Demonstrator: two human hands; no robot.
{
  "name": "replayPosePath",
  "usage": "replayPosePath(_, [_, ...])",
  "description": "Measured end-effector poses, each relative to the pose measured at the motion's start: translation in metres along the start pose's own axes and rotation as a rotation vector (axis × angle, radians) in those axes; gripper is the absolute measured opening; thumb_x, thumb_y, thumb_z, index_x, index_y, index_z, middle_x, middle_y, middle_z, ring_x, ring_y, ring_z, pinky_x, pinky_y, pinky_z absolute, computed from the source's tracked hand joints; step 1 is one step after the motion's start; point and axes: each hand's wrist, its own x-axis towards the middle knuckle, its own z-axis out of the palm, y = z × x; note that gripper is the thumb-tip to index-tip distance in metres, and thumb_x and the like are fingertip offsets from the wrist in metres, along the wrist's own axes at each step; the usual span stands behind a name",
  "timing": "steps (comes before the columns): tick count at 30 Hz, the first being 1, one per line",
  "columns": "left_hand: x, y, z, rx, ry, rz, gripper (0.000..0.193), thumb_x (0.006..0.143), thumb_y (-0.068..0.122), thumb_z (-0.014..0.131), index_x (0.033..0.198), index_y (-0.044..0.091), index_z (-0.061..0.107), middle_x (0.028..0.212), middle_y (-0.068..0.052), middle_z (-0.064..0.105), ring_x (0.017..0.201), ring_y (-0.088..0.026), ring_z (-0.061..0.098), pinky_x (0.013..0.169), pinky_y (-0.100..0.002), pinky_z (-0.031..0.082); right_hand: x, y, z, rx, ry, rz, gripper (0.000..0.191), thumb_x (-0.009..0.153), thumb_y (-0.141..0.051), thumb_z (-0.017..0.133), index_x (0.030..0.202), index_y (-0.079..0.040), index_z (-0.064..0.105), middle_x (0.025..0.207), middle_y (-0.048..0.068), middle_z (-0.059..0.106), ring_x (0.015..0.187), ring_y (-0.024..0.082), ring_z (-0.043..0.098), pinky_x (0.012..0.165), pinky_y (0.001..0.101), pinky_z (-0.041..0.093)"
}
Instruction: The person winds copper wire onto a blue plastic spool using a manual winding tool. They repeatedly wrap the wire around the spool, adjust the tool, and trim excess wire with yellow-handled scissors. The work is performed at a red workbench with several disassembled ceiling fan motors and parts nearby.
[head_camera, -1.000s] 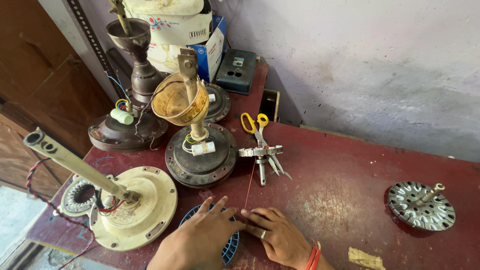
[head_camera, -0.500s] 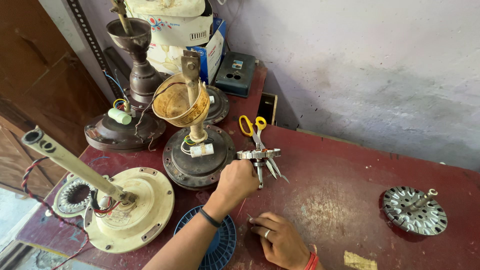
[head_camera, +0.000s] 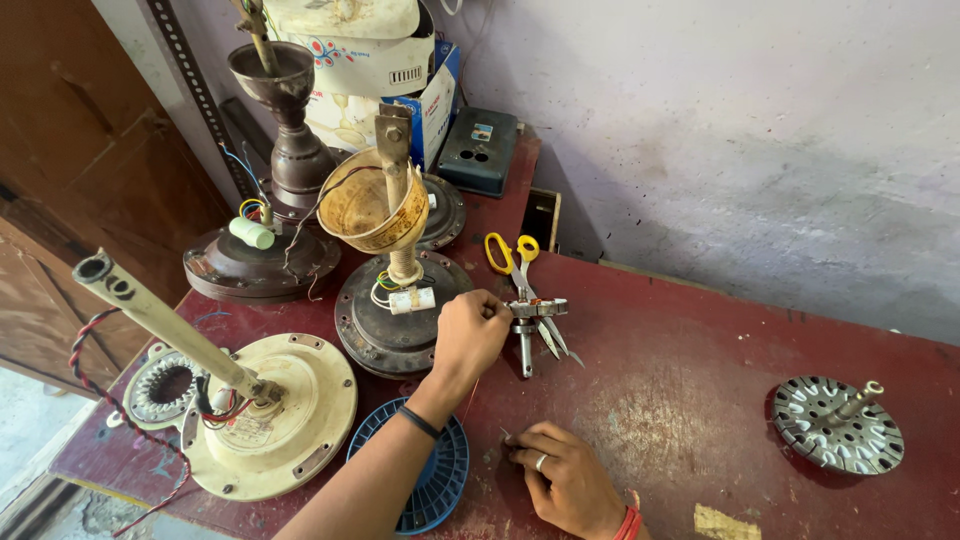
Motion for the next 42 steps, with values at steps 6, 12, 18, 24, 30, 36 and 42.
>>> replayPosePath(6, [0.007, -0.002, 0.011, -0.169, -0.095, -0.097, 0.021, 0.088, 0.016, 0.066, 0.094, 0.0, 0.078, 0.071, -0.008, 0.076, 0.058, -0.013, 0.066, 0.057, -0.032, 0.052, -0.001, 0.003, 0.002, -0.003, 0.001, 0.012, 0.022, 0.074, 0.004, 0.07, 0.094, 0.0, 0.08, 0.108, 0.01, 0.076, 0.104, 0.024, 0.07, 0.083, 0.0346, 0.059])
replayPosePath(12, [0.007, -0.013, 0.024, -0.247, -0.373, 0.121, 0.02, 0.089, 0.016, 0.07, 0.098, 0.0, 0.078, 0.075, -0.009, 0.076, 0.065, -0.008, 0.068, 0.062, -0.026, 0.055, -0.002, 0.003, 0.003, 0.009, -0.005, 0.027, 0.022, 0.073, 0.004, 0.07, 0.092, -0.001, 0.08, 0.108, 0.009, 0.077, 0.104, 0.024, 0.07, 0.084, 0.0348, 0.059])
replayPosePath(18, [0.001, -0.031, 0.012, 0.172, -0.653, 0.06, 0.014, 0.082, 0.006, 0.07, 0.088, 0.0, 0.082, 0.071, -0.011, 0.076, 0.058, -0.015, 0.07, 0.059, -0.029, 0.055, -0.01, 0.014, 0.01, 0.016, -0.03, 0.098, 0.021, 0.074, 0.004, 0.069, 0.092, 0.0, 0.08, 0.108, 0.013, 0.077, 0.103, 0.025, 0.071, 0.083, 0.0357, 0.06])
replayPosePath(24, [0.001, -0.04, 0.003, 0.172, -0.764, -0.221, 0.01, 0.084, 0.009, 0.072, 0.087, 0.003, 0.08, 0.074, -0.007, 0.079, 0.061, -0.013, 0.076, 0.06, -0.026, 0.06, -0.007, 0.042, 0.023, 0.381, 0.212, 0.403, 0.021, 0.084, 0.0, 0.064, 0.093, -0.003, 0.082, 0.096, 0.013, 0.082, 0.088, 0.022, 0.076, 0.082, 0.0358, 0.06])
replayPosePath(30, [0.003, -0.043, 0.011, 0.357, -0.941, -0.207, 0.017, 0.09, 0.015, 0.071, 0.083, 0.001, 0.078, 0.079, -0.004, 0.08, 0.066, -0.012, 0.076, 0.057, -0.028, 0.058, 0.068, 0.064, 0.018, 0.95, 0.529, 0.841, 0.021, 0.094, -0.018, 0.061, 0.104, -0.004, 0.074, 0.096, 0.008, 0.079, 0.089, 0.019, 0.073, 0.085, 0.0351, 0.059])
replayPosePath(36, [0.003, -0.044, 0.013, 0.394, -1.003, -0.189, 0.012, 0.088, 0.011, 0.071, 0.085, 0.003, 0.079, 0.079, -0.005, 0.079, 0.068, -0.013, 0.076, 0.056, -0.03, 0.058, 0.126, 0.075, 0.018, 1.376, 0.504, 1.058, 0.02, 0.092, -0.018, 0.062, 0.103, -0.002, 0.068, 0.092, 0.01, 0.076, 0.086, 0.022, 0.07, 0.084, 0.0377, 0.057])
replayPosePath(42, [0.006, -0.049, 0.013, 0.266, -0.728, -0.239, 0.016, 0.084, 0.004, 0.068, 0.09, -0.003, 0.082, 0.078, -0.011, 0.078, 0.066, -0.017, 0.075, 0.057, -0.028, 0.058, 0.108, 0.08, 0.027, 1.246, 0.588, 1.096, 0.013, 0.093, -0.01, 0.065, 0.096, 0.001, 0.07, 0.08, 0.006, 0.066, 0.072, 0.021, 0.066, 0.076, 0.038, 0.057])
